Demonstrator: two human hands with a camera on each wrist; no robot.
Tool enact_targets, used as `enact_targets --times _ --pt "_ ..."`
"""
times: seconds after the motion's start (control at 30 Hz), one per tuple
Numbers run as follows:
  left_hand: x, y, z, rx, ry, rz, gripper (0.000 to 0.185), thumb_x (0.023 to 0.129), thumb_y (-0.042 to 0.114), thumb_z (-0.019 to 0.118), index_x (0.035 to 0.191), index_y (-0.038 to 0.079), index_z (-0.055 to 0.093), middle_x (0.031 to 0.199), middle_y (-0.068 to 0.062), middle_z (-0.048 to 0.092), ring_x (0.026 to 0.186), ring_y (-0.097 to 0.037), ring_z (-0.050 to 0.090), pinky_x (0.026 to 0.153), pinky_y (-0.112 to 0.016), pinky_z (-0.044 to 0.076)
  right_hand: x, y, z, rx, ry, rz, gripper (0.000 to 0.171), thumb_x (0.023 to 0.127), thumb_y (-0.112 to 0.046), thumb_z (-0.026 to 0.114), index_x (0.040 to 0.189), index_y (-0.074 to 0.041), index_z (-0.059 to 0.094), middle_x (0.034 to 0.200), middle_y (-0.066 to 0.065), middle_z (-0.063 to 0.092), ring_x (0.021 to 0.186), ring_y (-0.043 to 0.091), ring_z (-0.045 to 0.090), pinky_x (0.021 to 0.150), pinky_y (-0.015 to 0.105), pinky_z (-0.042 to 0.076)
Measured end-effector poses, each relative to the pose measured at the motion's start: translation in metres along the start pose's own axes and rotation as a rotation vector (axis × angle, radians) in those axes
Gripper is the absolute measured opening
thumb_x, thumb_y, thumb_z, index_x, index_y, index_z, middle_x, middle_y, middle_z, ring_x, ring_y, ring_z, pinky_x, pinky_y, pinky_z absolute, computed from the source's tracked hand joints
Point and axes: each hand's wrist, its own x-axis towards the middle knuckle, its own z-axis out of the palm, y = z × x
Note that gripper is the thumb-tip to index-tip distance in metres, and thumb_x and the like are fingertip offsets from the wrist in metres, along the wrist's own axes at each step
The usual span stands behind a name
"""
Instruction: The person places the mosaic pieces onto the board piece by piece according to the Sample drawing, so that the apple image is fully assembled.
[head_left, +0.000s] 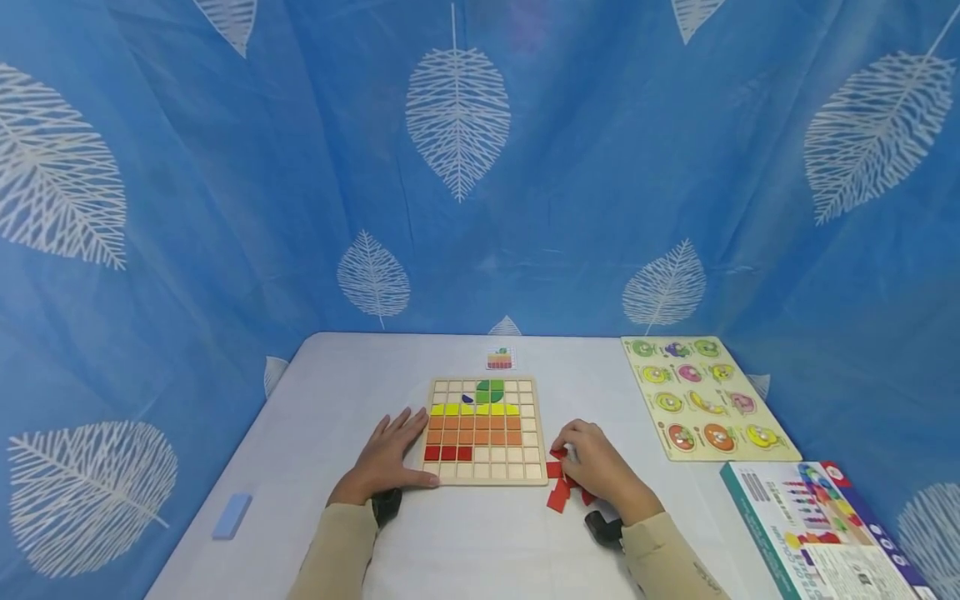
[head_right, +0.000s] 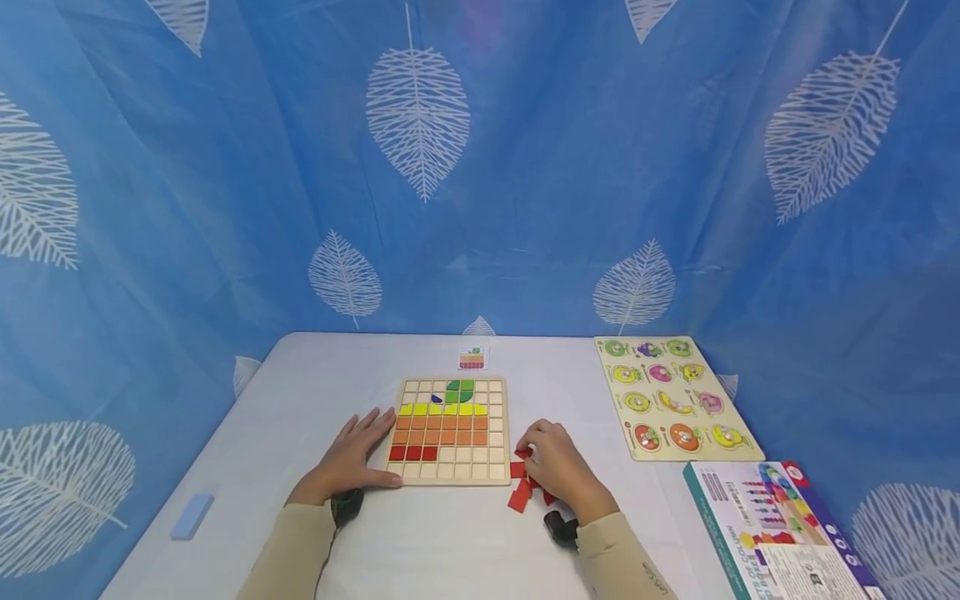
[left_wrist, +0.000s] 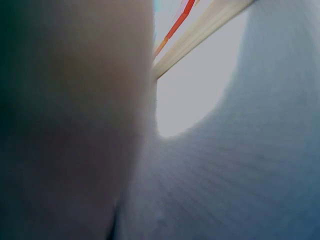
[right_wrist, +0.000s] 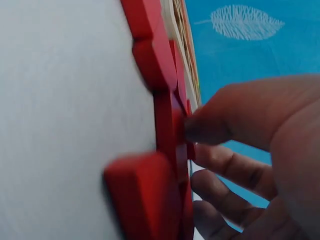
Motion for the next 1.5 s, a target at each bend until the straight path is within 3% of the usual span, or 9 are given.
enact_targets --times 0.3,0.5,0.67,0.9,1.1,1.37,1.5 --pt "0.003 0.000 -0.002 0.026 0.000 -0.007 0.132 0.059 0.081 0.084 0.167 0.022 0.035 0.170 -0.003 0.032 0.159 -0.026 0.014 0.127 -0.052 0.003 0.009 0.000 0.005 -0.074 0.086 -0.041 0.016 0.079 0.003 0.081 0.087 -0.010 0.076 0.089 -0.005 0.062 0.081 0.015 0.056 0.079 0.037 0.058" --pt "0.001 0.001 -0.002 0.007 -0.007 -0.012 0.132 0.059 0.079 0.085 0.167 0.021 0.035 0.170 -0.005 0.031 0.159 -0.028 0.014 0.127 -0.054 0.003 0.010 -0.006 0.002 0.034 0.090 -0.064 0.021 0.080 0.000 0.082 0.095 -0.013 0.077 0.093 -0.009 0.064 0.085 0.013 0.060 0.083 0.035 0.060" --pt "0.001 -0.001 -0.003 0.021 0.005 -0.020 0.131 0.059 0.080 0.085 0.167 0.022 0.036 0.170 -0.005 0.032 0.159 -0.028 0.014 0.127 -0.055 0.004 0.022 -0.027 0.004 0.124 0.003 -0.229 0.021 0.084 0.003 0.077 0.098 -0.013 0.076 0.099 -0.009 0.066 0.088 0.014 0.061 0.081 0.033 0.058" --pt "0.002 -0.002 -0.003 0.019 -0.005 -0.009 0.132 0.059 0.080 0.084 0.167 0.022 0.035 0.170 -0.003 0.031 0.159 -0.027 0.013 0.127 -0.053 0.002 0.050 -0.060 0.028 0.082 -0.144 -0.410 0.022 0.084 0.005 0.076 0.099 -0.011 0.077 0.095 -0.009 0.065 0.084 0.008 0.057 0.077 0.025 0.056" --pt "0.001 0.001 -0.001 0.006 -0.009 -0.006 0.130 0.060 0.080 0.084 0.167 0.022 0.036 0.170 -0.003 0.032 0.159 -0.027 0.014 0.127 -0.054 0.003 0.060 -0.074 0.042 0.017 -0.248 -0.390 0.023 0.087 0.004 0.076 0.102 -0.013 0.079 0.099 -0.012 0.067 0.094 0.010 0.059 0.091 0.030 0.056" --pt "-0.002 0.003 -0.004 0.013 0.006 -0.018 0.129 0.060 0.079 0.085 0.166 0.020 0.039 0.169 -0.008 0.033 0.158 -0.031 0.016 0.126 -0.059 0.007 0.055 -0.081 0.044 -0.003 -0.198 -0.420 0.014 0.091 -0.004 0.084 0.103 -0.009 0.082 0.103 -0.005 0.074 0.100 0.014 0.066 0.093 0.034 0.057" --pt "-0.001 0.002 -0.002 -0.001 0.001 0.005 0.129 0.061 0.079 0.084 0.166 0.019 0.038 0.169 -0.006 0.034 0.158 -0.031 0.016 0.126 -0.058 0.006 0.051 -0.076 0.039 0.027 -0.180 -0.365 0.012 0.092 -0.006 0.083 0.103 -0.011 0.081 0.100 -0.008 0.073 0.094 0.011 0.063 0.089 0.032 0.057"
